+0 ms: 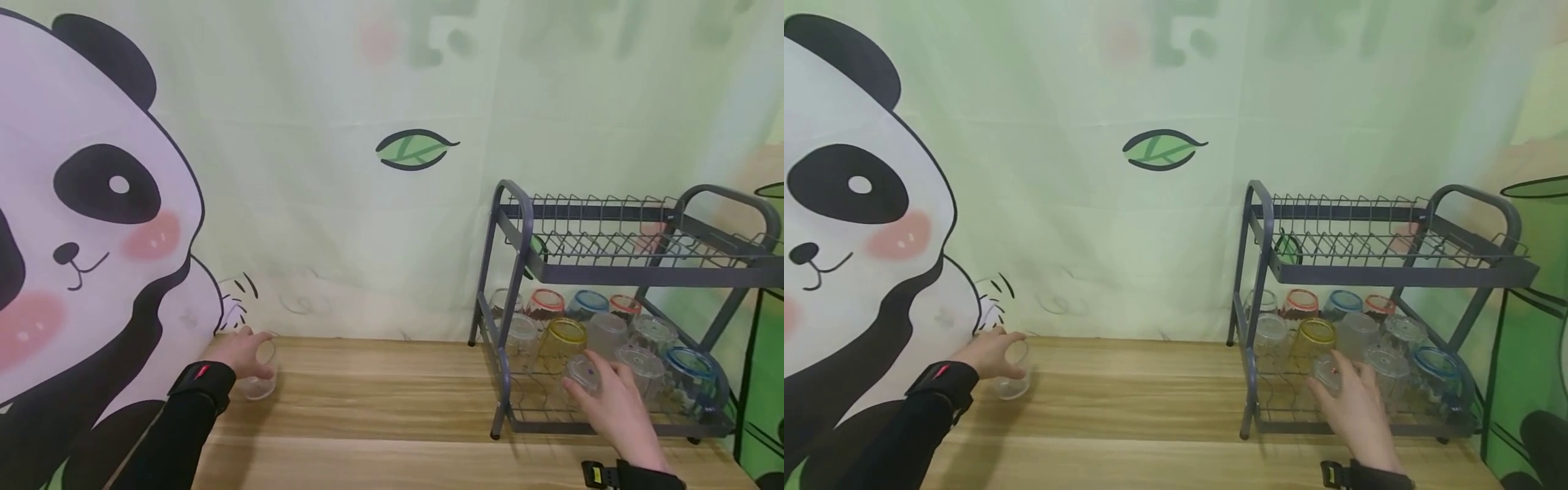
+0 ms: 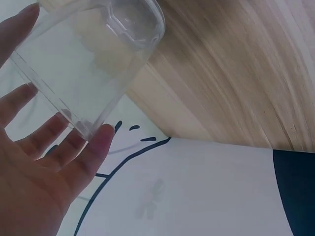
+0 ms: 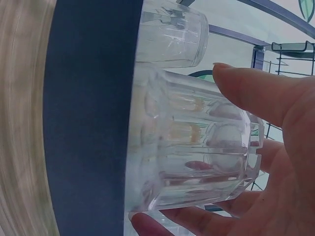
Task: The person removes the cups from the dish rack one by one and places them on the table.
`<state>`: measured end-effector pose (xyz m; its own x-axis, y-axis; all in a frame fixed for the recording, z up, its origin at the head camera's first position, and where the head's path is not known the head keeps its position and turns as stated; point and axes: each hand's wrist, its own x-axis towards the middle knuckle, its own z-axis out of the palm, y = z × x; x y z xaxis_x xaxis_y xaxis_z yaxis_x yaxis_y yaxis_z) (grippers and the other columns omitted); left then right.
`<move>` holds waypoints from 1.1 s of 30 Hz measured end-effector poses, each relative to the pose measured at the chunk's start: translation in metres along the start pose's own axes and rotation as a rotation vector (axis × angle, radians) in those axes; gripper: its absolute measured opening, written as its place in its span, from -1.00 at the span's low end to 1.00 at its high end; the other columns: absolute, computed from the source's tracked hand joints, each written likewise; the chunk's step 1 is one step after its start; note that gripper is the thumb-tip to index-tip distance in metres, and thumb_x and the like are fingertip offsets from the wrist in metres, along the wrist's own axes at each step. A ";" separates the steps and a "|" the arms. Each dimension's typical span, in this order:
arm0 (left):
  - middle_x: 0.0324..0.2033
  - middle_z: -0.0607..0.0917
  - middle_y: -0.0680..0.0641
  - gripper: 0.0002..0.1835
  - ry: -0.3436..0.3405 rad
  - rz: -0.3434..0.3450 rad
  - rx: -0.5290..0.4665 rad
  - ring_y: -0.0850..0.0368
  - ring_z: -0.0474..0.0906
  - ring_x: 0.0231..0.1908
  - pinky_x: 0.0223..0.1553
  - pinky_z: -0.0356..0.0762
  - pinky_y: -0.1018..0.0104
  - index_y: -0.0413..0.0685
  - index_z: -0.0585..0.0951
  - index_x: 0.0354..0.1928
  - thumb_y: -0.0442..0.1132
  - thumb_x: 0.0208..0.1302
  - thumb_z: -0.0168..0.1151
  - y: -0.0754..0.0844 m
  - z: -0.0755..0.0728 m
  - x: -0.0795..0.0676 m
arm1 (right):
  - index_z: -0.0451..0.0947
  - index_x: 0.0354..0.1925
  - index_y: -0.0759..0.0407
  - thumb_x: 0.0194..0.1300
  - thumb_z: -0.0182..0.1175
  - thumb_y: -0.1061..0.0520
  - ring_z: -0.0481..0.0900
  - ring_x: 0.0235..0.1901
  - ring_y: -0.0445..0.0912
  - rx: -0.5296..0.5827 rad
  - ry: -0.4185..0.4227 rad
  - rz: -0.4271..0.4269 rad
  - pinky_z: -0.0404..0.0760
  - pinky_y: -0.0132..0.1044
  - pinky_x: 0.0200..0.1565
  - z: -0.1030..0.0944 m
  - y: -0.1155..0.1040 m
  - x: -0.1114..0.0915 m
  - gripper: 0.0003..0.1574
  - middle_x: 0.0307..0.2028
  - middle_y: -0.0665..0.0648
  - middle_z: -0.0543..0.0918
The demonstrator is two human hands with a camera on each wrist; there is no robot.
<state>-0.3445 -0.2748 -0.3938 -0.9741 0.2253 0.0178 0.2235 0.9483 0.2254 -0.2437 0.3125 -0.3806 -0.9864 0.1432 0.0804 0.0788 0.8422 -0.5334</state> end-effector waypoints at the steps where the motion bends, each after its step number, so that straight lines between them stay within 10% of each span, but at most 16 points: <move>1: -0.02 0.49 -0.40 -0.22 -0.005 -0.002 -0.002 -0.28 0.49 -0.14 -0.18 0.51 -0.17 -0.19 0.49 0.24 -0.01 -0.03 0.52 0.001 -0.002 0.000 | -0.10 0.48 0.39 0.39 0.06 -0.33 0.14 0.14 0.51 -0.003 0.002 -0.003 0.30 0.38 0.02 0.000 0.000 0.000 0.12 0.24 0.66 -0.01; 12: 0.03 0.47 -0.36 -0.21 -0.062 -0.055 -0.045 -0.17 0.48 -0.20 -0.19 0.53 -0.12 -0.16 0.42 0.31 -0.10 0.04 0.50 0.003 -0.004 0.000 | -0.11 0.49 0.38 0.39 0.05 -0.35 0.12 0.14 0.51 -0.006 0.005 0.007 0.28 0.39 0.04 -0.001 -0.002 -0.001 0.13 0.24 0.66 -0.02; 20: 0.28 0.26 -0.56 0.02 -0.044 -0.045 -0.068 -0.50 0.28 0.21 0.13 0.27 -0.38 -0.19 0.15 0.48 -0.07 0.05 0.50 -0.004 0.001 -0.001 | -0.11 0.49 0.37 0.35 0.07 -0.39 0.15 0.13 0.52 0.005 0.010 0.016 0.31 0.39 0.00 0.001 -0.002 -0.001 0.18 0.24 0.66 -0.01; 33: 0.40 -0.03 -0.55 0.31 0.060 0.017 -0.006 -0.56 -0.19 0.37 0.20 -0.11 -0.54 -0.18 0.14 0.49 0.52 -0.19 0.33 -0.013 0.007 -0.006 | -0.06 0.47 0.41 0.34 0.20 -0.24 0.11 0.16 0.55 -0.009 0.050 0.026 0.26 0.42 0.04 0.001 -0.005 0.001 0.12 0.24 0.69 0.03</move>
<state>-0.3417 -0.2869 -0.4042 -0.9704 0.2276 0.0804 0.2403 0.9429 0.2309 -0.2450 0.3082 -0.3787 -0.9757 0.1905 0.1085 0.1057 0.8423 -0.5285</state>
